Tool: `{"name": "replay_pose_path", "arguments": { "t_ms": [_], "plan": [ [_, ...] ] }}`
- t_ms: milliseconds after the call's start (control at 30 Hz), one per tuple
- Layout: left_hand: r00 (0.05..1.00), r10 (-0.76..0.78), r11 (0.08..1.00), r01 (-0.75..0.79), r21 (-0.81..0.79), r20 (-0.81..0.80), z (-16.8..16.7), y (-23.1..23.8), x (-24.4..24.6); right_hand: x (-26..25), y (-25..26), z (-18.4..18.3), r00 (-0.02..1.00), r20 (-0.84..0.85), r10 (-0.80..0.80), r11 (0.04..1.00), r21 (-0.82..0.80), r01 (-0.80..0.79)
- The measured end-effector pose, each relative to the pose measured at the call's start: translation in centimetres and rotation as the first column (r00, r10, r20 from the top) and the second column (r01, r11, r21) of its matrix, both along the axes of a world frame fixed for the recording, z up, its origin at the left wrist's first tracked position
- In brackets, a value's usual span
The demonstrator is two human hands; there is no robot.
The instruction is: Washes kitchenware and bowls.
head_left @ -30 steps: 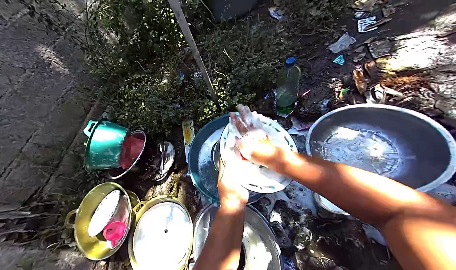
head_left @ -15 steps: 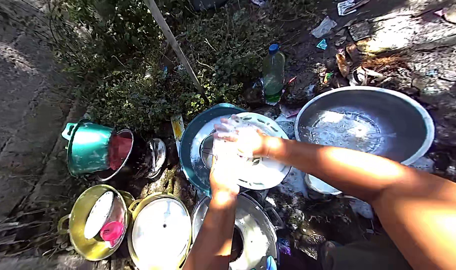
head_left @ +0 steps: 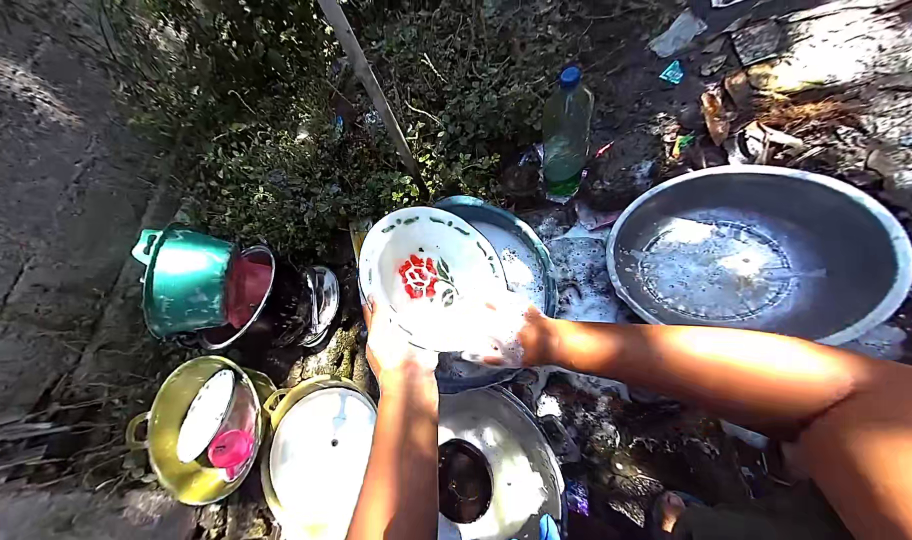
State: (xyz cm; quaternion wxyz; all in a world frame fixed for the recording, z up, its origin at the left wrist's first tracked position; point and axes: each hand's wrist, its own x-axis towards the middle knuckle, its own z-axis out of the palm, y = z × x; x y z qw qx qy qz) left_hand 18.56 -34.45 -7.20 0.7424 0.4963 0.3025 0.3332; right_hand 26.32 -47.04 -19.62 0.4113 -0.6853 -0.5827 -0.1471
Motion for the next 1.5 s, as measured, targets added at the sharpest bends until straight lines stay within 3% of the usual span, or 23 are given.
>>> {"name": "replay_pose_path", "arguments": {
  "t_ms": [67,133,167,233,300,333,433,500,567,633,700,733,800,833,900,967,1033,1100,1167,1233,1400,1500],
  "plan": [
    [0.999,0.023,0.998,-0.026,-0.058,-0.047,0.8,1.3,0.1,2.6,-0.1,0.6,0.991,0.136,0.012,0.996,0.082,-0.023],
    [0.993,0.071,0.977,-0.088,-0.194,-0.090,0.8,2.0,0.9,3.8,-0.9,3.8,0.992,0.073,0.102,0.994,0.031,-0.105],
    [0.994,0.063,0.971,-0.081,-0.227,-0.087,0.4,2.2,1.3,4.5,-1.1,6.0,0.992,0.063,0.114,0.989,0.090,-0.119],
    [0.997,-0.023,0.993,0.014,-0.114,-0.077,-1.1,2.2,1.2,7.0,-1.7,9.9,0.994,0.082,0.076,0.950,0.296,-0.097],
    [0.971,-0.236,0.968,0.232,0.092,0.031,-3.1,2.0,-0.4,10.5,-2.8,12.5,0.994,0.105,-0.039,0.907,0.422,-0.009],
    [0.939,-0.338,0.935,0.328,0.133,0.067,-3.7,1.5,-1.0,12.0,-3.3,12.9,0.994,0.035,-0.101,0.895,0.439,0.076],
    [0.827,-0.548,0.829,0.557,-0.053,0.126,-3.0,-1.5,-2.1,12.7,-3.0,12.2,0.969,0.078,-0.236,0.917,0.347,0.196],
    [0.794,-0.581,0.789,0.603,-0.115,0.176,-2.8,-2.7,-2.1,7.8,-1.1,10.7,0.990,0.073,-0.122,0.988,0.102,0.114],
    [0.791,-0.578,0.786,0.606,-0.125,0.199,-3.8,-2.4,-2.8,2.2,0.6,10.3,0.996,-0.040,0.085,0.995,-0.057,-0.087],
    [0.840,-0.540,0.840,0.542,-0.042,0.048,-3.6,-2.5,-2.8,1.3,1.0,12.5,0.969,-0.228,0.092,0.965,-0.221,-0.144],
    [0.807,-0.573,0.813,0.581,0.022,-0.143,-2.1,-3.4,-2.7,5.4,1.6,12.4,0.975,-0.223,0.002,0.986,-0.165,-0.040],
    [0.795,-0.587,0.804,0.594,0.002,-0.151,-1.5,-3.7,-3.0,7.9,1.3,11.4,0.948,-0.317,-0.021,0.998,-0.061,0.002],
    [0.842,-0.539,0.842,0.538,-0.027,-0.012,-0.8,-3.9,-3.2,11.2,0.2,9.3,0.774,-0.627,-0.090,0.983,0.069,0.171],
    [0.875,-0.474,0.874,0.481,-0.069,0.098,-0.7,-3.7,-2.9,11.5,-0.1,8.2,0.739,-0.654,-0.162,0.960,0.069,0.272],
    [0.924,-0.309,0.920,0.350,-0.174,0.225,-0.4,-3.2,-1.3,9.0,0.0,7.2,0.743,-0.616,-0.262,0.923,0.066,0.380],
    [0.942,-0.216,0.936,0.275,-0.222,0.256,-0.1,-3.3,0.1,4.8,0.7,8.4,0.853,-0.391,-0.345,0.929,-0.016,0.369],
    [0.948,-0.211,0.938,0.265,-0.223,0.238,0.2,-3.7,0.7,1.1,2.4,8.5,0.931,-0.231,-0.284,0.943,0.109,0.315],
    [0.974,-0.149,0.969,0.178,-0.169,0.172,0.4,-3.3,0.9,-1.7,3.7,7.8,0.967,-0.209,-0.147,0.963,0.192,0.188],
    [0.984,-0.084,0.982,0.110,-0.156,0.160,0.5,-1.6,0.7,-2.6,3.8,6.8,0.988,-0.130,-0.089,0.978,0.176,0.111],
    [0.986,-0.039,0.978,0.071,-0.198,0.163,0.6,0.1,0.6,-1.6,3.5,6.7,0.982,-0.114,-0.148,0.986,0.059,0.155],
    [0.996,-0.066,0.986,0.055,-0.155,-0.067,0.5,1.0,0.0,4.8,1.8,6.0,0.815,-0.525,-0.246,0.944,0.063,0.325],
    [0.949,-0.241,0.970,0.227,-0.090,-0.202,1.9,2.3,-0.7,8.2,1.1,7.4,0.660,-0.712,-0.239,0.934,0.016,0.357]
  ]
}}
